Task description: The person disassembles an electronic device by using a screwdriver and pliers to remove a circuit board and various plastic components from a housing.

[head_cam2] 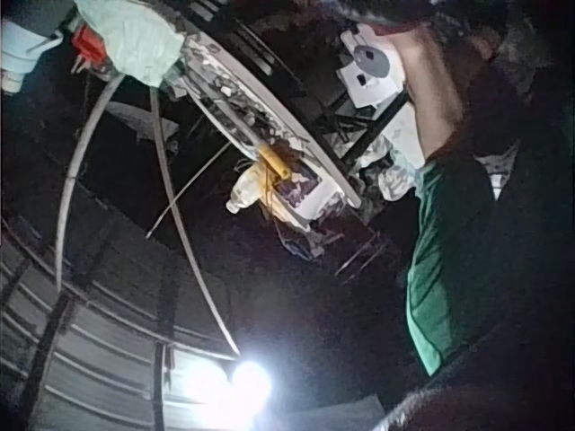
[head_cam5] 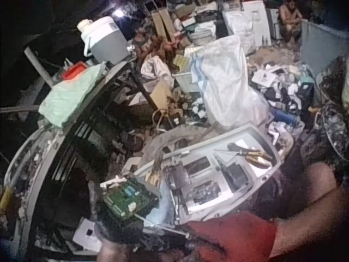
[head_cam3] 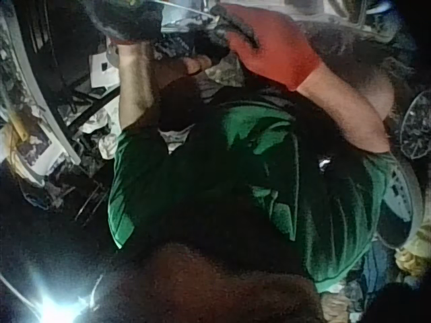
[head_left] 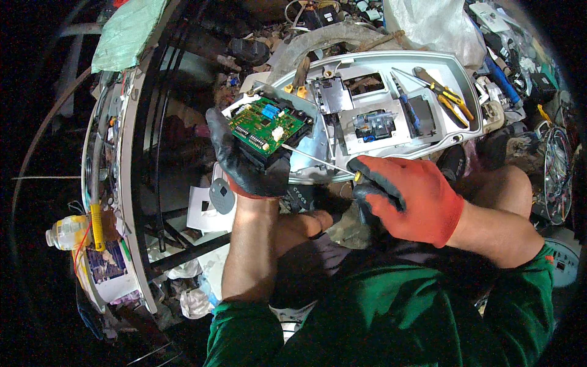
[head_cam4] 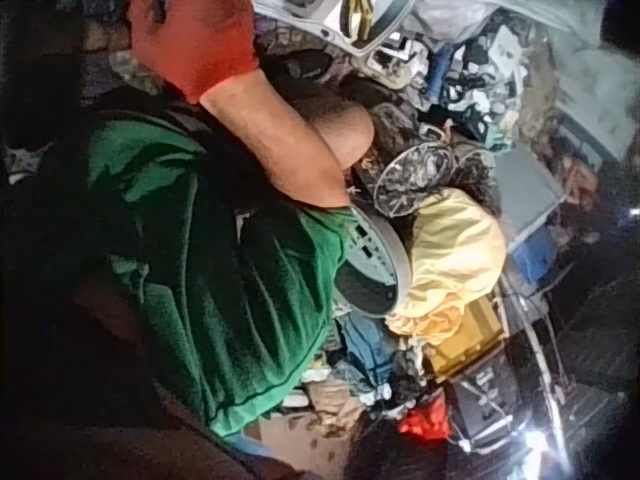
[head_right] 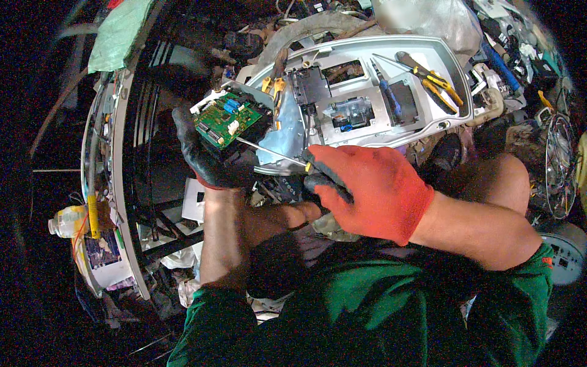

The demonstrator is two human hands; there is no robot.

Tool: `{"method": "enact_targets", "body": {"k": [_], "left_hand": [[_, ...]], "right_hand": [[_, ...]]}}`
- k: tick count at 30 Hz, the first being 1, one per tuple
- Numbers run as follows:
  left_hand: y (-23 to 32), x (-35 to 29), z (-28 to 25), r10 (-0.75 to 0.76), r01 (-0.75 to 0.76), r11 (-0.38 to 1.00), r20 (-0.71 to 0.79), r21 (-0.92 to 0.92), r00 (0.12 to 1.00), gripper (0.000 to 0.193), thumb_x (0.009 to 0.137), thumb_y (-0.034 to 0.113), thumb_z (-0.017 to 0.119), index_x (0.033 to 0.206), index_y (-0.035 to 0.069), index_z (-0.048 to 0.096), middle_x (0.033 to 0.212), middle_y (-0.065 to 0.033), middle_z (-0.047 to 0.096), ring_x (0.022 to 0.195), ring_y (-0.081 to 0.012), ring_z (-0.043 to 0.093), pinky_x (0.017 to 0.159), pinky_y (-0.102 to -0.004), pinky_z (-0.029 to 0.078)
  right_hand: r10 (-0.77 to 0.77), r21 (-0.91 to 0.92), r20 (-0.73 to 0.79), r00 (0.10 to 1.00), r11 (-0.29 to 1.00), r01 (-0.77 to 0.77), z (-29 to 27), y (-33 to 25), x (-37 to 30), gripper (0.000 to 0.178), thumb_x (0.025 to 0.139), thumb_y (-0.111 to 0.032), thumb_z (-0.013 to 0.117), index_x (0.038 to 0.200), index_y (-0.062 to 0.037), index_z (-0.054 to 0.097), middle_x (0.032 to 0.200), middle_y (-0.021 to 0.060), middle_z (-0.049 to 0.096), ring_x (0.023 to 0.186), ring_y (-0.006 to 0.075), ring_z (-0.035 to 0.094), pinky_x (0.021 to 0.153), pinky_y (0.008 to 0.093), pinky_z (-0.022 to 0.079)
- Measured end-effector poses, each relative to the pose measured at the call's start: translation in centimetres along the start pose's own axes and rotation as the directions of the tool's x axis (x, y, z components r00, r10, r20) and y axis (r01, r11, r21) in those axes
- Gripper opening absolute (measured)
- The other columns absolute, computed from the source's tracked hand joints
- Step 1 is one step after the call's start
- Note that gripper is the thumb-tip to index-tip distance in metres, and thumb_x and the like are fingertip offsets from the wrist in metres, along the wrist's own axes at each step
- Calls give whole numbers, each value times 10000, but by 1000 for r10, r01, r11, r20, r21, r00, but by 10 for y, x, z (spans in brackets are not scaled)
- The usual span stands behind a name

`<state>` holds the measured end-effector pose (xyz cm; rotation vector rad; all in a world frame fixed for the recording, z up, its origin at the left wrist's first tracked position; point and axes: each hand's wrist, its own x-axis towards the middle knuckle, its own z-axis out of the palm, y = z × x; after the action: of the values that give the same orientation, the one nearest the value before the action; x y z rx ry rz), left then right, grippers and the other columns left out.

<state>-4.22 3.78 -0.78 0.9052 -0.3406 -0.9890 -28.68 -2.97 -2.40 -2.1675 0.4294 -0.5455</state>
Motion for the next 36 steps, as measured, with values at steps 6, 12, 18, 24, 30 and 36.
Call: {"method": "enact_targets", "body": {"k": [6,12,18,24,30,36], "left_hand": [[-10,4,-3,82,-78,995,-73,57,994,570,935,599,526,1199,99,594,1124,-88,648,1030,-258,630,962,-462,501],[-7,-1,-3,-44,46,997,26,-69,999,649,900,627,551,1223,65,589,1135,-123,666,1039,-314,648,920,-536,534],[-17,-3,-5,29,-32,998,-55,-55,998,568,922,507,568,1305,88,549,1264,-139,606,1154,-337,593,1018,-578,457],[-24,-1,-14,82,-81,997,-81,20,993,573,924,503,551,1326,96,526,1293,-145,590,1186,-349,577,1029,-596,446],[-12,-9,-21,73,-88,969,71,232,995,476,984,373,495,1347,65,511,1342,-164,557,1208,-333,570,1028,-534,475],[0,3,-23,-83,99,789,-54,607,995,500,965,418,555,1298,45,562,1228,-170,626,1142,-309,611,989,-470,508]], "right_hand": [[32,-243,67,997,970,-15,-5,-4,1,428,848,-198,661,1234,-33,572,880,161,666,752,367,666,642,456,541],[155,410,119,981,892,-191,-9,13,8,432,853,-202,648,1249,-39,589,1010,196,684,868,364,678,768,417,560],[-99,26,-68,993,995,101,4,16,9,453,843,-207,665,1253,-32,585,1027,197,678,861,361,675,747,410,561],[45,-113,63,997,993,-38,-4,6,7,398,840,-191,682,1186,-3,626,947,202,685,825,338,686,745,399,551],[197,470,262,945,829,-303,-24,17,21,264,858,-181,652,1057,-9,668,865,211,683,793,372,671,702,416,530],[32,209,257,966,974,-88,-27,38,21,298,861,-107,643,1143,-13,645,861,191,687,766,258,695,693,353,527]]}}
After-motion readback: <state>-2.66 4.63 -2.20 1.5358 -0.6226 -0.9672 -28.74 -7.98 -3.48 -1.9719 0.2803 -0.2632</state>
